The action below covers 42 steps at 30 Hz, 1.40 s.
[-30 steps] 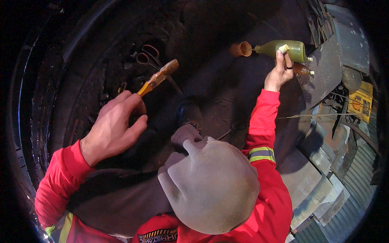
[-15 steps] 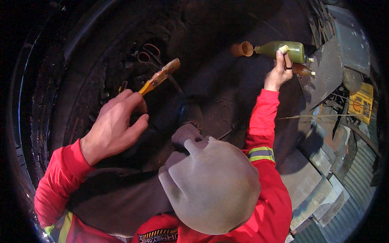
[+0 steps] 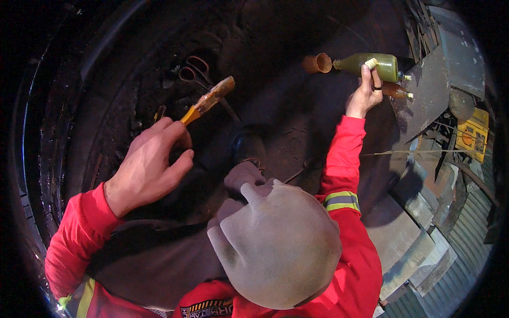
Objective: The person applies a yellowish liquid coating to a large, dark, curved metal surface using a brush. They hold a small cup in one hand and the brush in the other, repeatedly dipping the brush into the cup to reload the liquid. At one point, they pour more liquid from a green bottle into the cup to replenish the supply before continuing to paint the surface.
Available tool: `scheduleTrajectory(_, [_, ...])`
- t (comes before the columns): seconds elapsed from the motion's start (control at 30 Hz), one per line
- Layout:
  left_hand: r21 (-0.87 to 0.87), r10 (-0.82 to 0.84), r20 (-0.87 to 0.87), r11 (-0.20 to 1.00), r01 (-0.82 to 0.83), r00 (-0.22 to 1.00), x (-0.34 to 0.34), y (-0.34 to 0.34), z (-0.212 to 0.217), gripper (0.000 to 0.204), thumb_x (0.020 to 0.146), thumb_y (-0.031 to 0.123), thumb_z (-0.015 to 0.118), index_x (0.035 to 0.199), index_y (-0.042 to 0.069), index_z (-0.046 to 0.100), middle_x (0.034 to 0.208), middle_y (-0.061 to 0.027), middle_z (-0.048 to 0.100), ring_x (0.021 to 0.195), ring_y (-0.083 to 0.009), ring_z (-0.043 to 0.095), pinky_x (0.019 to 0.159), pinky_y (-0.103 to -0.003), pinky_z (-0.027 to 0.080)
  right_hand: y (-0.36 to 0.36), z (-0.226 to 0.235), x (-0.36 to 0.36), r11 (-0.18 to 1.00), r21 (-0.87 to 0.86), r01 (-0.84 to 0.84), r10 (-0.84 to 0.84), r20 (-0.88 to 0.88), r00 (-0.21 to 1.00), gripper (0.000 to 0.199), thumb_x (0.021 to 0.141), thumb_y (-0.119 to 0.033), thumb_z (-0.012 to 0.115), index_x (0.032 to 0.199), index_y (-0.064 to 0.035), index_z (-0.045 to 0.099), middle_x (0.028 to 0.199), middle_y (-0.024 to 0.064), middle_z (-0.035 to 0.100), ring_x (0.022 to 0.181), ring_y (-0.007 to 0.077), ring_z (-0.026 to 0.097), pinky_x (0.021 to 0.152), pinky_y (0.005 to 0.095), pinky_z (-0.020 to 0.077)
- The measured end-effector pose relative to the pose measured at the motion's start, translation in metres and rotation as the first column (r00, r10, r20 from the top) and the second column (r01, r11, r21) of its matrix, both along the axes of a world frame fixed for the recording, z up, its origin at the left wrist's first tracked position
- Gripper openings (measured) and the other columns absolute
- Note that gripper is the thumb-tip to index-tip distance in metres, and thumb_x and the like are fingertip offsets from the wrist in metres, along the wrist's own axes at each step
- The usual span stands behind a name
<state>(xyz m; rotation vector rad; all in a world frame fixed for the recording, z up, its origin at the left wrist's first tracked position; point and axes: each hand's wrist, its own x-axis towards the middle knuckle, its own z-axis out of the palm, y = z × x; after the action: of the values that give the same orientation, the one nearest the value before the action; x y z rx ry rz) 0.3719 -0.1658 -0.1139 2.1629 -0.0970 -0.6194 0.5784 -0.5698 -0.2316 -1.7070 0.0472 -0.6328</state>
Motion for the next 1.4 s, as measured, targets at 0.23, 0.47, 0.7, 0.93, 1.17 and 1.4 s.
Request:
scheduleTrajectory(0.23, [0.001,-0.003,-0.015,1.0,0.003,1.0,0.001,0.0,0.002,0.018,0.082,0.015,0.063,0.089,-0.001,0.059,0.086,-0.0181,0.054,0.083,-0.0357,0.058,0.073,-0.044,0.046,-0.001,0.001,-0.001,1.0,-0.001,0.009,-0.009,-0.031,0.999,0.037,0.083,-0.009,0.077,0.113,0.0096,0.066,0.113,0.0135,0.066,0.099,0.0196,0.062,0.088,0.0326,0.0508])
scheduleTrajectory(0.47, [-0.005,0.0,0.0,1.0,0.0,1.0,0.0,0.0,0.001,0.018,0.082,0.015,0.063,0.09,0.0,0.059,0.086,-0.018,0.054,0.083,-0.0356,0.058,0.073,-0.044,0.046,-0.005,-0.005,0.002,1.0,0.028,-0.002,0.003,-0.018,1.0,0.038,0.083,-0.008,0.077,0.114,0.0099,0.065,0.115,0.0137,0.065,0.101,0.0197,0.062,0.087,0.0321,0.0513])
scheduleTrajectory(0.7, [-0.014,0.007,0.007,1.0,-0.007,1.0,0.0,0.0,0.0,0.018,0.081,0.015,0.063,0.09,-0.001,0.059,0.086,-0.0182,0.054,0.083,-0.0361,0.057,0.073,-0.044,0.046,-0.005,-0.005,0.0,0.999,-0.018,0.031,-0.032,-0.057,0.998,0.035,0.083,-0.007,0.076,0.113,0.0076,0.066,0.115,0.0115,0.065,0.1,0.0188,0.062,0.088,0.0317,0.0508])
scheduleTrajectory(0.93, [-0.009,0.004,0.01,1.0,-0.004,1.0,0.0,0.0,0.002,0.018,0.081,0.014,0.063,0.09,-0.001,0.059,0.086,-0.0183,0.054,0.083,-0.0362,0.057,0.073,-0.044,0.046,-0.003,-0.007,0.001,1.0,-0.006,0.012,-0.012,-0.036,0.999,0.034,0.083,-0.007,0.077,0.112,0.0072,0.067,0.114,0.0108,0.066,0.1,0.0177,0.062,0.088,0.031,0.0506])
scheduleTrajectory(1.17, [-0.007,-0.001,0.008,1.0,0.001,1.0,0.0,0.0,0.001,0.018,0.082,0.014,0.063,0.09,-0.001,0.059,0.087,-0.0185,0.054,0.084,-0.0359,0.058,0.074,-0.044,0.046,-0.016,-0.018,0.006,0.997,-0.074,0.019,-0.023,-0.047,0.999,0.035,0.083,-0.007,0.077,0.114,0.0067,0.067,0.113,0.0113,0.066,0.099,0.0177,0.062,0.088,0.0314,0.0511])
scheduleTrajectory(1.4, [-0.013,-0.002,-0.002,1.0,0.002,1.0,0.0,0.0,0.002,0.017,0.082,0.014,0.063,0.09,-0.001,0.059,0.087,-0.0183,0.054,0.084,-0.0355,0.057,0.074,-0.044,0.045,-0.006,-0.011,0.002,1.0,-0.004,0.019,-0.02,-0.063,0.998,0.03,0.081,-0.008,0.079,0.106,0.0064,0.072,0.107,0.009,0.063,0.1,0.0183,0.06,0.091,0.0322,0.0481])
